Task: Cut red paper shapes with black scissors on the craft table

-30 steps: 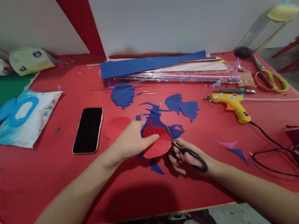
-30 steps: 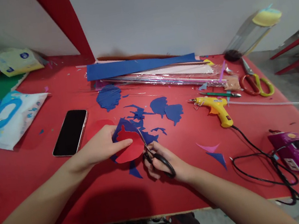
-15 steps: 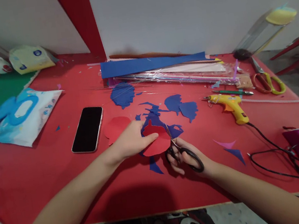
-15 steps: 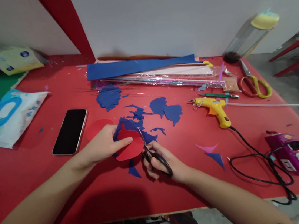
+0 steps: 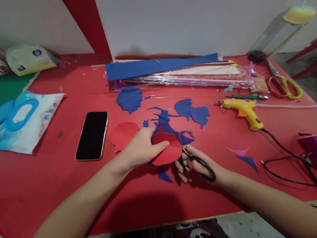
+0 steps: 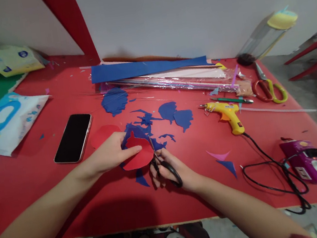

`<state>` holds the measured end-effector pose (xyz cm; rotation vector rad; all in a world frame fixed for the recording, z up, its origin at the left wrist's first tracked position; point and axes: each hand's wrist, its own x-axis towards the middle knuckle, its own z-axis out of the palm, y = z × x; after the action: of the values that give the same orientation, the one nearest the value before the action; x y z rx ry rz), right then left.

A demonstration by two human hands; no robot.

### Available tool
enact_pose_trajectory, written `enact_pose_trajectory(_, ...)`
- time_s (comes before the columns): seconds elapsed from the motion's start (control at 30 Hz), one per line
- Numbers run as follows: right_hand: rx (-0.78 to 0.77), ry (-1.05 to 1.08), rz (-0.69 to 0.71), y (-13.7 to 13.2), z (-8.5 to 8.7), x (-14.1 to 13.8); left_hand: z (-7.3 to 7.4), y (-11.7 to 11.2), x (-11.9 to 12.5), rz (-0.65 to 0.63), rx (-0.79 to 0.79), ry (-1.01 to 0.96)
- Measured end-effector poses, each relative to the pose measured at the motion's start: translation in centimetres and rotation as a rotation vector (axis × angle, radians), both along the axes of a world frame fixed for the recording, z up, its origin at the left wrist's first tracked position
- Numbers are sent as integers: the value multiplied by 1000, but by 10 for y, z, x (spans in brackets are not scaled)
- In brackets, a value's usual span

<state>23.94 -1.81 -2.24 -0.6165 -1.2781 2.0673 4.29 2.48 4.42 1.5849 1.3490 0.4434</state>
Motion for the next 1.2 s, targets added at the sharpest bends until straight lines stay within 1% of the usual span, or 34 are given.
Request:
enact_pose_trajectory(0.2,-3,30,-8,1,2,-1,-1,0,1,4,-16,13)
enact_pose_trajectory(0.4,-9,8,-39,1,6,-2,1,-1,3,32,8,9)
enact_pose_trajectory(0.53,-36,50,-53,0,7,-3,0,-1,3,50,-17,-32)
enact_pose_trajectory(0.67,-44,42,-52,0,9,-3,-1,0,2,58,-35,-48)
enact_pose_trajectory(1.0,7,19,-44,1,6,-3,-2,0,2,38,-13,-56)
enact_pose_trajectory(1.2,-15,-6,-40,1,6,-3,-1,0,2,50,-17,-95)
